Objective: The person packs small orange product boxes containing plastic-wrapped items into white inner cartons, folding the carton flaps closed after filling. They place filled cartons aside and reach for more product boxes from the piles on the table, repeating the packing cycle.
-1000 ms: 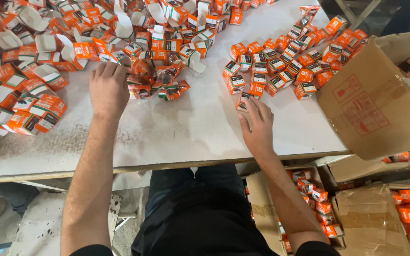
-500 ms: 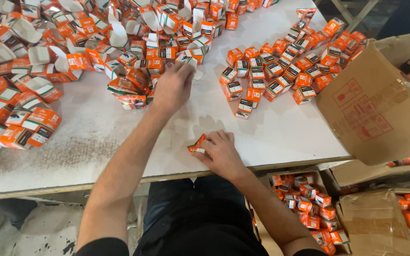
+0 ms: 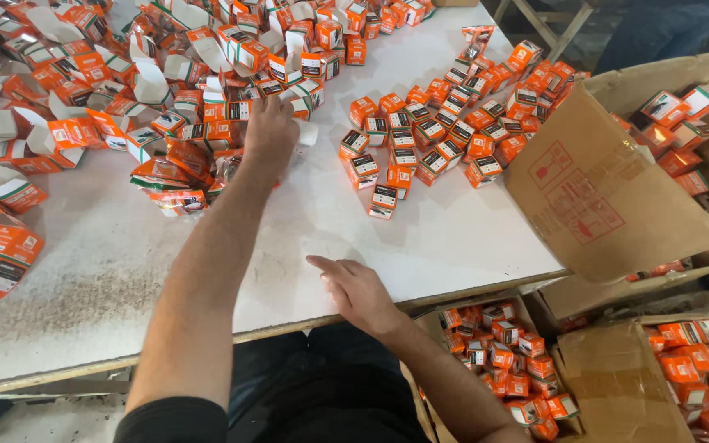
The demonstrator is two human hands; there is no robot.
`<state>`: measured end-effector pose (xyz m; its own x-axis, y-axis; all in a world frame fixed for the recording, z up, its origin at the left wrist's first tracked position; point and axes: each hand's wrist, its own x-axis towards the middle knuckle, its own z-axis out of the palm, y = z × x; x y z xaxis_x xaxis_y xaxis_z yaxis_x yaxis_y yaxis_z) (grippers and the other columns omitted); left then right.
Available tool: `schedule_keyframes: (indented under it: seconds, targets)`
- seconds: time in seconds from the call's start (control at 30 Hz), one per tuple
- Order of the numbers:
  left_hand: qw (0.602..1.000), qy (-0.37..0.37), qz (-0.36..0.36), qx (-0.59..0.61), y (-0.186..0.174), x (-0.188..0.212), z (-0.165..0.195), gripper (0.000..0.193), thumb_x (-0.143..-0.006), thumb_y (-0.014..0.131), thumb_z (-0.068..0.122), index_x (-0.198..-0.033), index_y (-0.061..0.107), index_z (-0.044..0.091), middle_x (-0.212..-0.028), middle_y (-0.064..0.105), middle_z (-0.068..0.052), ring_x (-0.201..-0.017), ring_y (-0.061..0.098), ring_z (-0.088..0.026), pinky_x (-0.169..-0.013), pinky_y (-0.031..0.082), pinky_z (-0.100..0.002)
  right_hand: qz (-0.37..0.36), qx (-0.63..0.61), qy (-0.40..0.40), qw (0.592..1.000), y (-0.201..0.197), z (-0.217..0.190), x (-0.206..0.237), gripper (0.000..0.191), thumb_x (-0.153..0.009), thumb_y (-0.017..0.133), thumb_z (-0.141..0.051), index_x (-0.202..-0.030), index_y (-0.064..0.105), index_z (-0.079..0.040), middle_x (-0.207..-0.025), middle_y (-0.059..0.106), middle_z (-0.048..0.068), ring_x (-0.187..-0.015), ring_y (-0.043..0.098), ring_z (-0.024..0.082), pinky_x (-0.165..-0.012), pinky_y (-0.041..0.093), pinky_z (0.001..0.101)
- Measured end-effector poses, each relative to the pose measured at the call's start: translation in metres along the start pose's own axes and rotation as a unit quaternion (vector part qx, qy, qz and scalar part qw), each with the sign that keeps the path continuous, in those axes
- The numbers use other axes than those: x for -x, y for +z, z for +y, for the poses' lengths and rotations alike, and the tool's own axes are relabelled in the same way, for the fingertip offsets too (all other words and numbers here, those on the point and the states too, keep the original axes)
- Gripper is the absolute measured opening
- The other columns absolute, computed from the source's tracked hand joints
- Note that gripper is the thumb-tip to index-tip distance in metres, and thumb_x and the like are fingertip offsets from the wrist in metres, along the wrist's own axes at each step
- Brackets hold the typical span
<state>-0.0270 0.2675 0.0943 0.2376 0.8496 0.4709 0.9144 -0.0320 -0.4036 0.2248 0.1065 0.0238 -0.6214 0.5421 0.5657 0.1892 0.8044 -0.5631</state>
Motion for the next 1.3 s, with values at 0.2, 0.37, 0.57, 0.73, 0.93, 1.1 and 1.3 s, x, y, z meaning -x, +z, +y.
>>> schedule_keyframes:
  seconds: [0.2,0.37,0.57,0.73,0.93,1.1,1.3]
  targets:
    - [0.944,0.011,0.144,0.298,-0.074,0.069,0.023,0.042,-0.075,0.077,0.017,-0.114,0.066,0.007,-0.106,0.057,-0.016,-0.100,0.063,-0.038,-0.077,0.057,-0.048,0.058,-0.087,0.179,0.978,-0.004,-0.003,0.006,0.028,-0.099,0.067,-0.009,-0.127,0.068,-0.009,-0.068,0.062,0.011,-0.057,0.056,0.023,-0.055,0.047,0.0363]
    - [0.927,-0.025,0.042,0.372,-0.126,0.194,0.070,0.059,-0.064,0.083,0.016,-0.117,0.060,0.006,-0.098,0.061,-0.014,-0.092,0.063,-0.037,-0.077,0.057,-0.046,0.030,-0.024,-0.008,0.999,0.000,-0.014,0.002,0.032,-0.091,0.075,-0.014,-0.120,0.064,-0.005,-0.100,0.067,0.013,-0.071,0.064,0.026,-0.058,0.051,0.0349]
    - [0.818,-0.165,-0.019,0.551,-0.129,0.242,0.082,0.033,-0.089,0.075,0.012,-0.117,0.061,0.002,-0.102,0.069,-0.014,-0.090,0.073,-0.034,-0.075,0.060,-0.041,0.050,-0.014,0.037,0.998,0.008,-0.026,-0.004,0.015,-0.096,0.069,-0.009,-0.109,0.063,-0.004,-0.099,0.068,0.014,-0.078,0.070,0.031,-0.065,0.055,0.0376]
    - [0.774,-0.135,0.024,0.618,-0.119,0.248,0.081,0.034,-0.088,0.064,-0.004,-0.122,0.063,0.000,-0.111,0.069,-0.015,-0.096,0.077,-0.030,-0.079,0.063,-0.037,0.046,-0.047,0.139,0.988,-0.005,-0.026,-0.007,0.017,-0.100,0.062,-0.011,-0.115,0.058,-0.004,-0.086,0.069,0.014,-0.069,0.069,0.030,-0.062,0.053,0.0391]
    - [0.847,-0.188,0.088,0.489,-0.112,0.248,0.096,0.031,-0.078,0.077,0.000,-0.107,0.068,0.003,-0.122,0.068,-0.015,-0.095,0.075,-0.029,-0.077,0.062,-0.037,-0.009,0.027,0.071,0.997,-0.009,-0.015,-0.009,0.015,-0.099,0.058,-0.008,-0.113,0.061,-0.004,-0.089,0.071,0.018,-0.082,0.069,0.038,-0.067,0.053,0.0446]
    - [0.870,-0.150,0.185,0.432,-0.117,0.251,0.109,0.039,-0.075,0.078,0.003,-0.111,0.063,0.003,-0.129,0.065,-0.020,-0.109,0.070,-0.037,-0.088,0.059,-0.042,0.002,0.107,0.059,0.993,0.006,-0.014,-0.006,0.015,-0.096,0.059,-0.008,-0.110,0.060,-0.004,-0.085,0.069,0.017,-0.080,0.068,0.039,-0.067,0.052,0.0484]
    - [0.840,-0.155,0.095,0.510,-0.115,0.234,0.101,0.049,-0.078,0.084,0.010,-0.119,0.058,0.006,-0.125,0.065,-0.017,-0.100,0.071,-0.035,-0.079,0.062,-0.039,-0.029,0.041,-0.051,0.997,-0.016,-0.025,-0.006,0.048,-0.098,0.063,-0.015,-0.139,0.044,0.000,-0.112,0.065,0.024,-0.100,0.064,0.042,-0.087,0.051,0.0467]
